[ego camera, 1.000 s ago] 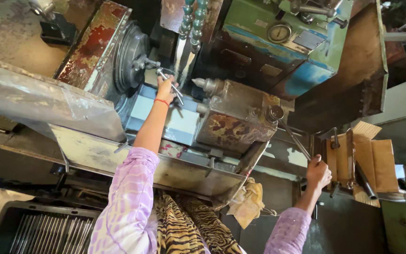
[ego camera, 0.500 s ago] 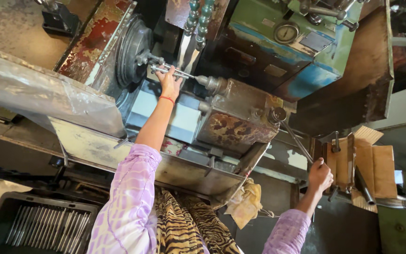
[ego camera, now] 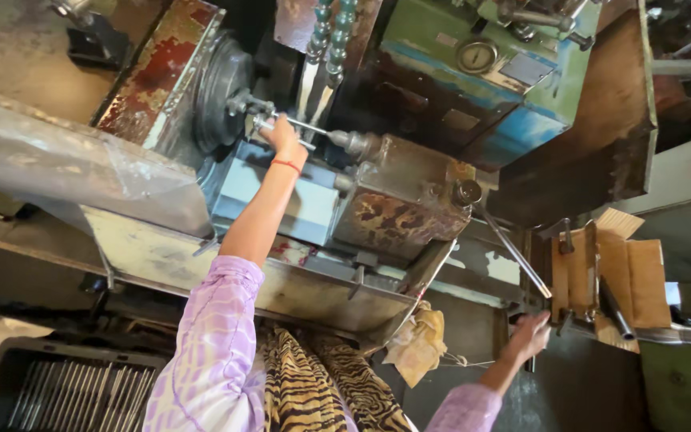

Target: The person repeatedly picks up metal rods from a tray, inserts them into a grinding machine, and operates a lever to grind the ends. After each cycle, the person removes the rod and places it into a collection bin.

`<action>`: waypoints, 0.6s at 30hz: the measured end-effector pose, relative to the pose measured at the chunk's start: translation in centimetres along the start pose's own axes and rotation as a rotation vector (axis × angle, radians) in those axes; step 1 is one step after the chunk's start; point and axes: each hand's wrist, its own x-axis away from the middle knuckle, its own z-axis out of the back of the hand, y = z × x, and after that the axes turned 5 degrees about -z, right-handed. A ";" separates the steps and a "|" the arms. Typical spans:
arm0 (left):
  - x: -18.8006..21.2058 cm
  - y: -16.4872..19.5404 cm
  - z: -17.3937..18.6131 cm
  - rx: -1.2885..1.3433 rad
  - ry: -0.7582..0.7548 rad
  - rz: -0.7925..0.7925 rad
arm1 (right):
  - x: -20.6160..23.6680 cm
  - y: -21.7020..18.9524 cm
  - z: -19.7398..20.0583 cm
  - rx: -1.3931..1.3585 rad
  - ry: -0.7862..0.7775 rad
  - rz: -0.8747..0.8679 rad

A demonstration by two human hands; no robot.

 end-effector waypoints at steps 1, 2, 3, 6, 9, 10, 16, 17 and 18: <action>0.8 0.7 -0.4 0.013 0.025 -0.035 | 1.5 3.1 0.2 -0.161 0.062 0.006; 2.0 1.7 -0.8 0.126 -0.118 -0.113 | 4.1 6.8 0.8 -0.250 0.140 -0.105; 3.3 2.9 -0.9 0.240 -0.257 -0.196 | 6.8 10.1 0.7 -0.453 0.187 -0.144; 9.4 7.5 2.3 0.196 -0.624 -0.202 | 15.6 16.9 1.3 -0.232 0.115 -0.576; 16.0 12.2 8.6 -0.099 -0.807 -0.144 | 22.9 17.5 2.3 -0.014 -0.129 -0.509; 17.3 14.0 10.7 -0.241 -0.845 -0.128 | 24.3 17.0 3.1 0.305 -0.213 -0.043; 19.5 21.5 23.3 -0.572 -0.753 -0.228 | 26.3 14.0 4.4 -0.281 -0.476 -0.364; 19.2 22.3 25.4 -0.582 -0.725 -0.279 | 25.5 13.4 4.5 -0.502 -0.469 -0.734; 18.7 23.1 27.5 -0.593 -0.696 -0.329 | 24.9 12.8 4.6 -0.540 -0.419 -0.622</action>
